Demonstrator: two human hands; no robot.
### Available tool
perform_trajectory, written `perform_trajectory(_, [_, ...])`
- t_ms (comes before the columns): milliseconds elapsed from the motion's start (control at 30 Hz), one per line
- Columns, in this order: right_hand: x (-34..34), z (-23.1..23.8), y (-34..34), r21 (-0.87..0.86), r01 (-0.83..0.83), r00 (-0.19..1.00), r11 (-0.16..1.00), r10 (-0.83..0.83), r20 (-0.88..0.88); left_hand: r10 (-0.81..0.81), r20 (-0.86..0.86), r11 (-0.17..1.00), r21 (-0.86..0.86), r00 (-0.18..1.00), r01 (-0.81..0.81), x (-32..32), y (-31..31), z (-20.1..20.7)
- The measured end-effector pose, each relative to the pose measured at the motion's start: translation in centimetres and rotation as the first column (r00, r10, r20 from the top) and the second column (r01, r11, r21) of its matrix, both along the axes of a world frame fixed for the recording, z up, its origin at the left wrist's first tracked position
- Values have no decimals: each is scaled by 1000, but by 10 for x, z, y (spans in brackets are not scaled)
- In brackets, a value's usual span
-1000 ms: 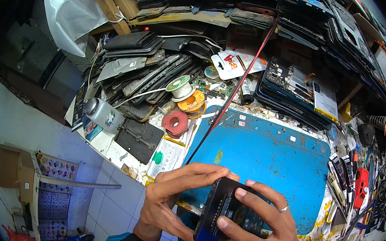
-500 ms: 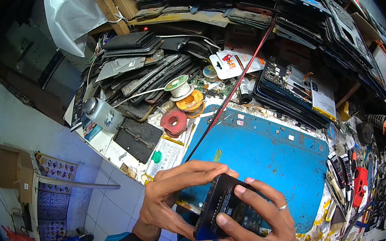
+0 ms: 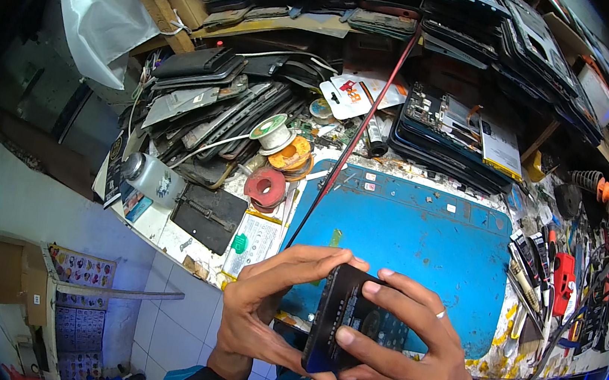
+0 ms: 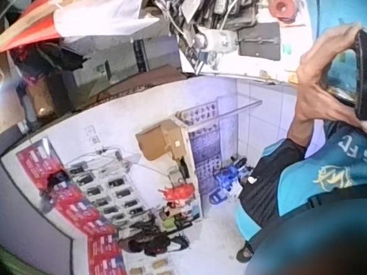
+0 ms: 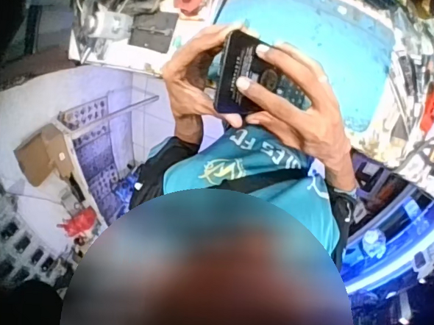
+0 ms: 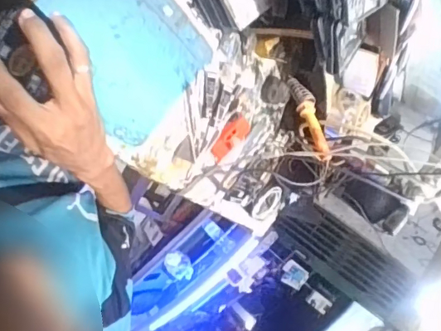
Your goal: The person applies adhesive to a smartphone back cover and a yellow battery, then handles a black battery and a disassembled phone. They place a battery into the phone chassis and press it into position.
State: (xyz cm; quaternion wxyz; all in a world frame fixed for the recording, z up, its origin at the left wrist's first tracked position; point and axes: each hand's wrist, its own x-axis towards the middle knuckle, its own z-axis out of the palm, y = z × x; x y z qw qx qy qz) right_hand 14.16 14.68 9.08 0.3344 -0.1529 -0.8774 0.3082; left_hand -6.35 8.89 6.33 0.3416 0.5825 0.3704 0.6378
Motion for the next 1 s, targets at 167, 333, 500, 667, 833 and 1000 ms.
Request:
perform_trajectory(167, [0,0,-1,-35,2,1000,999,-3,-26,16,33,1000,16,999,-17,4,0,-1])
perform_trajectory(333, [-2,1,-3,-63,10,999,998,-12,-41,36,39,999,8,999,-36,5,-1,-2])
perform_trajectory(500, [-4,-1,-4,-28,24,1000,999,-24,-16,29,45,999,31,999,-31,3,0,-3])
perform_trajectory(667, [-6,-4,-17,26,195,980,980,-194,-45,-1,92,998,60,996,-4,5,2,-7])
perform_trajectory(833, [-10,-19,-29,164,283,957,945,-265,-121,-59,229,996,80,972,41,21,5,-20])
perform_trajectory(1000, [-14,-32,-42,132,417,888,899,-372,-271,-20,208,993,118,978,-5,34,8,-27])
